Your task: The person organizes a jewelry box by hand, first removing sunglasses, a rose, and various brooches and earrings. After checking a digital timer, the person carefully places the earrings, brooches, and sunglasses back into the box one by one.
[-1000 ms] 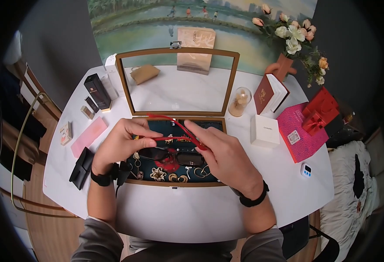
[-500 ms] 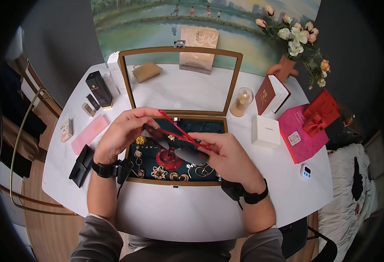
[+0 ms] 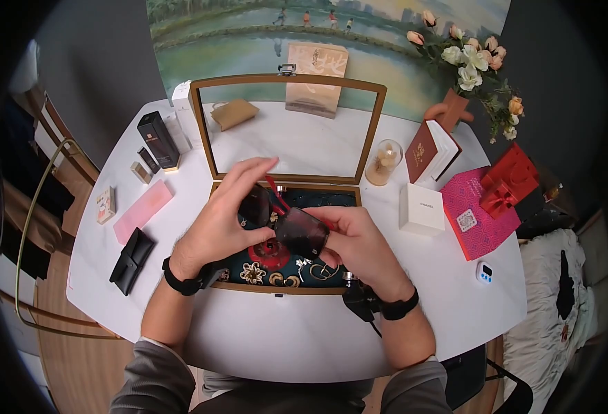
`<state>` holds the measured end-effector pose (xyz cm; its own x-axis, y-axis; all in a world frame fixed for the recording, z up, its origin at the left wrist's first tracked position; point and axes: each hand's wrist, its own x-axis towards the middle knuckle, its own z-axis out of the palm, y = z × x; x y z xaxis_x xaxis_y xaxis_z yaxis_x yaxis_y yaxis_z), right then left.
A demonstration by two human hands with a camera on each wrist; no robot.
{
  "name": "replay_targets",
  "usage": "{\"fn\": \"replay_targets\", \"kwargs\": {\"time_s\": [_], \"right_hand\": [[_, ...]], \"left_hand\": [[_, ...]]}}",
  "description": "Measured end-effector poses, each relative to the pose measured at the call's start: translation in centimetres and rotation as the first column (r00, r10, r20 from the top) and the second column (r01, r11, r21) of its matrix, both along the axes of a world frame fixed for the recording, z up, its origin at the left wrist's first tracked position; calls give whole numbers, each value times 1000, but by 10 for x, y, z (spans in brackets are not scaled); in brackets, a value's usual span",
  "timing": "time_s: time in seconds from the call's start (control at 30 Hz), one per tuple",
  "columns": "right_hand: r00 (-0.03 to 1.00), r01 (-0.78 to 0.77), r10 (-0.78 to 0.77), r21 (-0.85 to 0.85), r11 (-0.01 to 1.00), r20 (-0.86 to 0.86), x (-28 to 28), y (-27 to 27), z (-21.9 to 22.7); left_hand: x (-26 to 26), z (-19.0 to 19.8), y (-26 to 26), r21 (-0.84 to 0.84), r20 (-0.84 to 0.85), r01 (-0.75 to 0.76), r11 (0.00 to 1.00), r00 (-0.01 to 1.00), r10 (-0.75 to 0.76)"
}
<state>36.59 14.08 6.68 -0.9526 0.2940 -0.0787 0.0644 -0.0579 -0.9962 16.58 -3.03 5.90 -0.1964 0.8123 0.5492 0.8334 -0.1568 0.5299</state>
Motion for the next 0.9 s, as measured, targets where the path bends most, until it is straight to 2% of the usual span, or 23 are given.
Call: {"fn": "replay_targets", "kwargs": {"time_s": [0.13, 0.2, 0.23, 0.3, 0.33, 0.4, 0.43, 0.5, 0.53, 0.57, 0.63, 0.7, 0.77, 0.9], "right_hand": [[998, -63, 64, -102, 993, 6, 2, 8, -7], [998, -56, 53, -227, 972, -21, 2, 8, -10], [998, -57, 53, -227, 972, -20, 2, 8, -10], [993, -78, 39, -375, 924, -112, 3, 10, -8], [993, -78, 38, -375, 924, -112, 3, 9, -8], [980, 44, -122, -430, 902, -155, 2, 7, -8], [980, 44, -122, -429, 902, -156, 1, 6, -10], [930, 175, -271, -350, 920, -248, 0, 5, -17], [934, 142, -216, -258, 956, -286, 1, 6, -10], [934, 142, -216, -258, 956, -285, 2, 3, -5], [931, 176, -163, 10, 984, -327, 3, -5, 0], [924, 200, -167, 63, 978, -343, 1, -7, -5], [893, 337, -178, 351, 874, -414, 0, -12, -7], [868, 412, -253, 336, 847, -426, 0, -17, -12]], "left_hand": [[-3, 3, -2, -4, -104, -38, 999, 994, 37], [-3, 3, -1, -9, -12, 15, 1000, 1000, -16], [-3, 2, -2, -9, -11, 15, 1000, 1000, -15], [-2, 1, -3, -43, 39, -24, 999, 999, 25], [-1, 0, -3, -43, 39, -23, 999, 999, 25], [0, -2, -1, 32, 31, -99, 995, 995, 98], [2, -1, -2, 33, 31, -99, 995, 995, 98], [5, 3, -2, 14, 87, -172, 985, 982, 170], [6, 2, -2, 15, 87, -172, 985, 982, 170], [6, 0, -2, 40, 109, -190, 981, 977, 185], [7, -1, -1, 63, 133, -209, 976, 971, 199], [8, -1, -1, 106, 102, -225, 969, 971, 215], [9, -1, -1, 103, 101, -233, 967, 970, 222], [14, 4, -3, 141, 65, -256, 956, 966, 249]]}}
